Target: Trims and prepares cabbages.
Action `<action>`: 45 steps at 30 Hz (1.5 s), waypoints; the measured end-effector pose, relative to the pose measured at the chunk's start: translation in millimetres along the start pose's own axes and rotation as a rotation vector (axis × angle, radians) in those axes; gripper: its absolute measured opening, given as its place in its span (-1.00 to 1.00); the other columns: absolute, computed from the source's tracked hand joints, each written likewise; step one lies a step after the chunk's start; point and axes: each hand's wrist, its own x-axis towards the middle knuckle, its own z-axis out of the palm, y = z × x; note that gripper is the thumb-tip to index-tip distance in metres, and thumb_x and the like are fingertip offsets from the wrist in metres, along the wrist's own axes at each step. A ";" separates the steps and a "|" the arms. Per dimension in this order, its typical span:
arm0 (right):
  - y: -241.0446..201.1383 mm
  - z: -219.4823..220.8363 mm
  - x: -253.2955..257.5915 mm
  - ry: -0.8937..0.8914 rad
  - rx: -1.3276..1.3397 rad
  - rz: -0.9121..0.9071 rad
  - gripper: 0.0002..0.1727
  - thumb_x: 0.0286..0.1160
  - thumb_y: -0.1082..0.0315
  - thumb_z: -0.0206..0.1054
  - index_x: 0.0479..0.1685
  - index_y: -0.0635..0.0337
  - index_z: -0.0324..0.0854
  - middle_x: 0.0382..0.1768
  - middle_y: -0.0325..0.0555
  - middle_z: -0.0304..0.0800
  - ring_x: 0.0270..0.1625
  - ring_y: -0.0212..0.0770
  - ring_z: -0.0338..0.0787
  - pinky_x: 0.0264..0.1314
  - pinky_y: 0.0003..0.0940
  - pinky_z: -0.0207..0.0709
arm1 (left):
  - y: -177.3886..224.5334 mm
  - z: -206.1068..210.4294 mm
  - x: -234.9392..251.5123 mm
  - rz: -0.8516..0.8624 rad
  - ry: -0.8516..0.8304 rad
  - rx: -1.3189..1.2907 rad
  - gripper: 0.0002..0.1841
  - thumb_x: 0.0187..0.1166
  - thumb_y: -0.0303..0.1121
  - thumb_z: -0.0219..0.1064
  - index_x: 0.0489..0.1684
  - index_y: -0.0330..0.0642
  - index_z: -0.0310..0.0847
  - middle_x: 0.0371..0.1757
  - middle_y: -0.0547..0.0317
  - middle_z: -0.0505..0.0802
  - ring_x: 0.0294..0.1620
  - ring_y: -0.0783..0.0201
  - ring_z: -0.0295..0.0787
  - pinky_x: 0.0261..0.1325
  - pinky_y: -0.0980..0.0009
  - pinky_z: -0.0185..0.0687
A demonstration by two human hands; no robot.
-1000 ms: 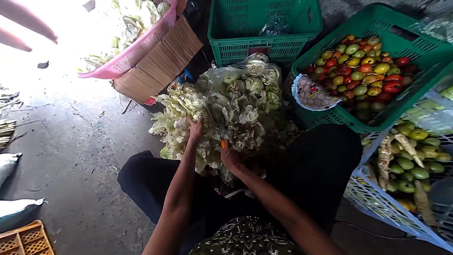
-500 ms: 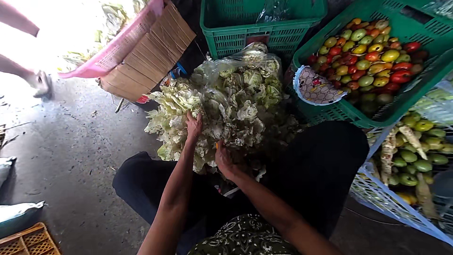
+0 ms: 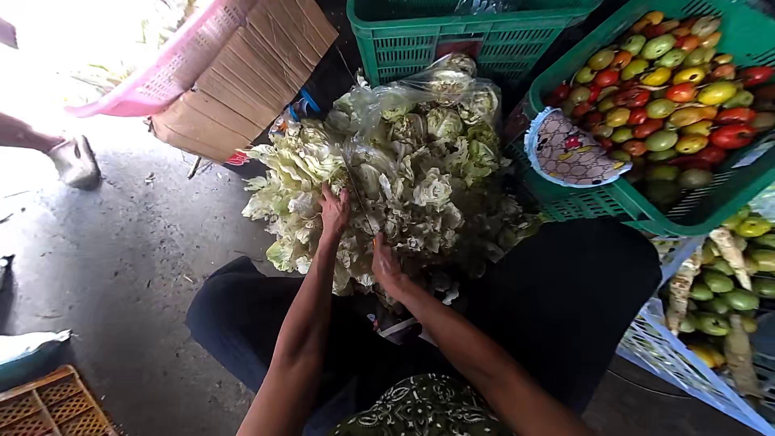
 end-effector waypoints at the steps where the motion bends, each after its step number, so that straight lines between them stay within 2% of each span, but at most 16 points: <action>1: -0.3 1.7 1.4 -0.003 -0.006 0.007 -0.36 0.72 0.48 0.01 0.82 0.26 0.02 0.26 0.34 0.73 0.25 0.27 0.80 0.31 0.13 0.62 | -1.6 0.2 0.3 0.005 -0.002 -0.006 -0.26 0.83 0.02 0.00 0.91 -0.14 -0.17 0.67 -0.56 0.32 0.48 -0.43 0.52 0.43 -0.24 0.48; 6: -1.9 9.1 14.0 -0.007 -0.010 0.021 -0.36 0.73 0.48 0.00 0.82 0.26 0.02 0.30 0.32 0.72 0.27 0.26 0.80 0.32 0.12 0.62 | -23.8 10.8 6.9 0.029 0.009 0.027 -0.20 0.78 0.19 -0.08 0.94 0.04 -0.27 0.69 -0.56 0.28 0.40 -0.50 0.57 0.26 -0.35 0.56; 12: -12.9 15.5 39.8 0.056 0.017 0.053 -0.40 0.78 0.41 -0.03 0.80 0.31 0.07 0.29 0.35 0.71 0.32 0.26 0.77 0.39 0.10 0.59 | -3.7 9.4 1.8 -0.012 0.035 0.048 -0.24 0.83 0.07 -0.03 0.92 -0.06 -0.22 0.71 -0.53 0.28 0.43 -0.42 0.58 0.34 -0.24 0.56; 15: -14.6 -1.8 55.6 0.086 0.163 -0.072 -0.35 0.74 0.34 0.12 0.79 0.32 0.10 0.48 0.38 0.55 0.48 0.30 0.63 0.51 0.20 0.49 | 4.3 12.4 -2.7 -0.011 0.036 0.051 -0.25 0.83 0.05 -0.03 0.92 -0.09 -0.21 0.72 -0.55 0.23 0.45 -0.44 0.56 0.36 -0.25 0.55; 18: -23.1 -23.1 51.4 0.109 0.150 -0.112 -0.29 0.65 0.37 0.25 0.79 0.26 0.10 0.43 0.40 0.57 0.39 0.36 0.68 0.37 0.31 0.56 | 10.9 7.9 -7.0 -0.039 0.009 0.053 -0.24 0.84 0.05 -0.05 0.92 -0.11 -0.25 0.73 -0.56 0.22 0.50 -0.44 0.51 0.41 -0.23 0.52; 24: 22.9 25.5 7.2 -0.033 -0.035 0.104 -0.33 0.75 0.50 -0.04 0.87 0.19 -0.06 0.35 0.42 0.64 0.36 0.38 0.71 0.38 0.24 0.55 | 14.5 7.0 -2.6 -0.040 -0.002 0.021 -0.23 0.84 0.06 -0.01 0.92 -0.10 -0.24 0.74 -0.54 0.24 0.50 -0.44 0.53 0.42 -0.23 0.52; 26: 18.6 24.6 13.5 -0.032 -0.035 0.077 -0.38 0.78 0.46 -0.04 0.83 0.27 0.03 0.43 0.40 0.59 0.44 0.34 0.66 0.47 0.21 0.50 | 13.3 7.6 -3.1 -0.030 0.002 0.026 -0.23 0.84 0.05 -0.03 0.93 -0.10 -0.27 0.73 -0.55 0.25 0.50 -0.44 0.52 0.42 -0.22 0.52; 28: 10.8 13.4 22.0 -0.066 -0.050 0.049 -0.35 0.78 0.45 -0.04 0.84 0.34 -0.07 0.56 0.44 0.43 0.57 0.37 0.52 0.58 0.22 0.39 | 15.8 7.7 -7.9 -0.040 -0.011 0.075 -0.20 0.82 0.10 -0.03 0.93 -0.09 -0.31 0.71 -0.54 0.28 0.45 -0.43 0.58 0.37 -0.24 0.56; 31: 12.7 12.5 28.6 -0.019 -0.078 0.051 -0.37 0.76 0.39 0.02 0.81 0.27 0.02 0.44 0.37 0.60 0.46 0.33 0.65 0.46 0.22 0.49 | 20.7 -3.1 -8.0 -0.063 -0.057 0.163 0.04 0.57 0.32 0.23 0.92 -0.08 -0.25 0.70 -0.48 0.34 0.39 -0.43 0.63 0.31 -0.33 0.55; 32: 13.6 12.8 27.0 -0.027 -0.079 0.054 -0.33 0.72 0.41 0.07 0.82 0.27 0.00 0.43 0.37 0.60 0.45 0.33 0.65 0.45 0.25 0.49 | 19.2 -6.5 -5.1 -0.061 -0.076 0.140 0.15 0.43 0.34 0.39 0.90 -0.08 -0.22 0.68 -0.49 0.36 0.40 -0.45 0.61 0.32 -0.38 0.52; 34: 14.3 14.3 20.6 -0.066 -0.070 0.058 -0.13 0.53 0.49 0.25 0.86 0.26 -0.13 0.43 0.39 0.59 0.45 0.35 0.65 0.45 0.29 0.48 | 6.0 -14.5 5.0 -0.048 -0.076 -0.056 0.18 0.26 0.10 0.65 0.87 -0.08 -0.12 0.57 -0.49 0.49 0.41 -0.44 0.59 0.34 -0.39 0.51; 36: 23.7 16.5 11.2 -0.105 -0.070 0.067 0.01 0.40 0.53 0.33 0.88 0.23 -0.24 0.42 0.38 0.60 0.42 0.34 0.67 0.43 0.30 0.50 | -7.6 -24.8 10.7 -0.045 -0.099 -0.356 0.10 0.32 -0.08 0.62 0.85 -0.12 -0.11 0.43 -0.41 0.62 0.33 -0.26 0.67 0.27 -0.23 0.63; 39: 33.9 9.6 -1.9 -0.174 -0.023 0.089 0.03 0.46 0.47 0.32 0.89 0.20 -0.33 0.43 0.38 0.59 0.43 0.30 0.68 0.45 0.24 0.52 | -18.1 -44.7 15.3 -0.103 -0.163 -0.676 -0.05 0.51 -0.11 0.47 0.85 -0.06 -0.13 0.44 -0.33 0.60 0.22 -0.15 0.73 0.10 -0.07 0.77; 41: 33.5 -13.1 -8.1 -0.183 0.014 0.069 -0.01 0.54 0.24 0.35 0.88 0.25 -0.24 0.51 0.38 0.51 0.49 0.29 0.63 0.47 0.24 0.50 | -10.7 -62.6 8.3 -0.111 -0.200 -0.678 -0.12 0.55 -0.05 0.43 0.83 0.02 -0.05 0.45 -0.26 0.62 0.23 -0.12 0.72 0.13 -0.05 0.75; 43: 26.9 -51.0 -14.9 -0.102 0.017 -0.034 -0.07 0.57 0.04 0.38 0.82 0.31 0.01 0.66 0.40 0.29 0.61 0.33 0.47 0.59 0.26 0.39 | -13.2 -78.1 5.4 0.007 -0.279 -0.610 -0.17 0.50 0.08 0.41 0.77 0.11 0.11 0.39 -0.13 0.70 0.21 -0.03 0.73 0.11 -0.04 0.70; 45: 16.7 -95.0 -24.5 0.022 0.099 -0.140 -0.12 0.59 -0.03 0.36 0.74 0.37 0.17 0.59 0.45 0.39 0.58 0.37 0.50 0.59 0.29 0.38 | -8.9 -96.1 -4.6 0.153 -0.390 -0.598 -0.26 0.54 0.03 0.38 0.73 0.11 0.22 0.39 0.00 0.72 0.26 0.07 0.72 0.20 0.02 0.70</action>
